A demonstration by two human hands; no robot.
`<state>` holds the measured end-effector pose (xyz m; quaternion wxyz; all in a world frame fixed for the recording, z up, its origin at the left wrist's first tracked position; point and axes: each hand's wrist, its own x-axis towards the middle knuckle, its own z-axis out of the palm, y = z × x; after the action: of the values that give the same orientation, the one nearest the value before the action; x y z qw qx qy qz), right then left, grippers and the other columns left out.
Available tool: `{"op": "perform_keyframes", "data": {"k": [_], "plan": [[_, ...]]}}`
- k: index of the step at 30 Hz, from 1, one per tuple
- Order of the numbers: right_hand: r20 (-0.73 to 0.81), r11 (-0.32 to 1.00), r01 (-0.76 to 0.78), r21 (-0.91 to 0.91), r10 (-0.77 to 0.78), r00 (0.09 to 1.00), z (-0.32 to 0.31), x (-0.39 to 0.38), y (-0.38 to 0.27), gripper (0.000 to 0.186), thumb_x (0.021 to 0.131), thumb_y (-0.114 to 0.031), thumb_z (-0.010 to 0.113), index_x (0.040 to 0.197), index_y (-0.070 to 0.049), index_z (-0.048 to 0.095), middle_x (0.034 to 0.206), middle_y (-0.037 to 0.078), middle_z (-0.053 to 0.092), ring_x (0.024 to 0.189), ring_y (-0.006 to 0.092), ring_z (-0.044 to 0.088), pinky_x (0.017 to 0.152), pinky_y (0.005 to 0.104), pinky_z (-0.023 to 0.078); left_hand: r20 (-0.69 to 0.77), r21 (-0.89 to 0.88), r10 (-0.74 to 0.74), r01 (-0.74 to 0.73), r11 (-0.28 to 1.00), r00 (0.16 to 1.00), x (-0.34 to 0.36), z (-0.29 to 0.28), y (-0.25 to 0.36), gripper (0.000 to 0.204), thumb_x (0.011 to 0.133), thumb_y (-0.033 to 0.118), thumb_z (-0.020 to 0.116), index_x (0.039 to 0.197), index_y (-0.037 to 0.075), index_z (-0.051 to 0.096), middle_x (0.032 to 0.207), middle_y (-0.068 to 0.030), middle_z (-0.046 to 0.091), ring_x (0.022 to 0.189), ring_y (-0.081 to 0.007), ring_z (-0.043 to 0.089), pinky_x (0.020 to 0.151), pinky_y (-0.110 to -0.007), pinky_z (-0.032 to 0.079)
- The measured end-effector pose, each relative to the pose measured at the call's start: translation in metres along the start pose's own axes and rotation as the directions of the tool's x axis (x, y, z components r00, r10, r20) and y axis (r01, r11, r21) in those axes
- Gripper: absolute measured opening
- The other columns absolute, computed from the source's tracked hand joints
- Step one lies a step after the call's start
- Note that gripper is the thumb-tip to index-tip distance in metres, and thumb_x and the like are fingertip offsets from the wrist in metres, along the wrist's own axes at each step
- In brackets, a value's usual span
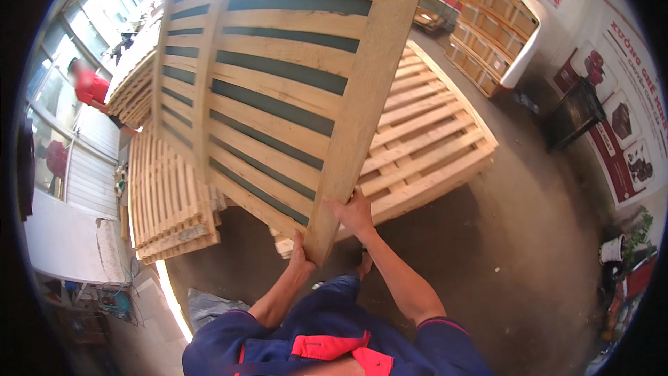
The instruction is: The person repeatedly picks up wooden pallets from a pile and stacks them onto a growing stack. The person handles the pallets by hand, lifting and placing them one at a time in a warehouse environment.
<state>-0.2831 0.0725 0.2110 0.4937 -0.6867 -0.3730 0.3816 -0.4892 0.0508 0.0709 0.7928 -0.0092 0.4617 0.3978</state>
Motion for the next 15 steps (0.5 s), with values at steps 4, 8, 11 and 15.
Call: {"op": "perform_keyframes", "data": {"k": [4, 8, 11, 15], "plan": [[-0.158, 0.975, -0.218, 0.029, 0.22, 0.963, -0.063, 0.035, 0.028, 0.075, 0.068, -0.042, 0.081, 0.115, 0.008, 0.051, 0.104, 0.025, 0.065, 0.097, 0.0309, 0.066, 0.083, 0.0369, 0.052, 0.074, 0.018, -0.062, 0.061, 0.998, 0.995, 0.001, 0.045, -0.054, 0.064, 0.093, 0.057, 0.047, 0.138, 0.012, 0.04, 0.133, -0.0117, 0.051, 0.121, -0.0316, 0.051, 0.1, -0.051, 0.044], [-0.242, 0.99, -0.137, 0.029, 0.14, 0.96, -0.124, 0.067, 0.035, 0.077, 0.063, -0.041, 0.084, 0.113, 0.008, 0.051, 0.105, 0.027, 0.064, 0.099, 0.0345, 0.064, 0.085, 0.0392, 0.051, 0.032, 0.05, -0.095, 0.093, 0.994, 0.995, -0.02, 0.111, -0.114, 0.065, 0.092, 0.056, 0.05, 0.136, 0.009, 0.04, 0.135, -0.0128, 0.047, 0.124, -0.0326, 0.047, 0.103, -0.055, 0.04], [-0.24, 0.988, -0.122, -0.099, 0.096, 0.966, -0.186, 0.091, 0.048, 0.082, 0.061, -0.04, 0.086, 0.116, 0.008, 0.049, 0.105, 0.026, 0.063, 0.1, 0.0367, 0.062, 0.086, 0.0413, 0.05, 0.039, -0.062, -0.236, 0.238, 0.969, 0.971, -0.015, 0.164, -0.176, 0.061, 0.092, 0.05, 0.055, 0.135, 0.009, 0.041, 0.134, -0.0132, 0.047, 0.126, -0.0322, 0.045, 0.106, -0.055, 0.038], [-0.127, 0.992, 0.02, -0.126, -0.036, 0.991, -0.23, 0.138, 0.07, 0.093, 0.058, -0.036, 0.087, 0.126, 0.007, 0.041, 0.108, 0.026, 0.061, 0.103, 0.0388, 0.06, 0.089, 0.0433, 0.048, 0.018, -0.077, -0.059, 0.06, 0.995, 0.998, 0.013, 0.215, -0.235, 0.05, 0.097, 0.04, 0.051, 0.133, 0.006, 0.042, 0.134, -0.0141, 0.048, 0.126, -0.0288, 0.045, 0.108, -0.05, 0.037]]}}
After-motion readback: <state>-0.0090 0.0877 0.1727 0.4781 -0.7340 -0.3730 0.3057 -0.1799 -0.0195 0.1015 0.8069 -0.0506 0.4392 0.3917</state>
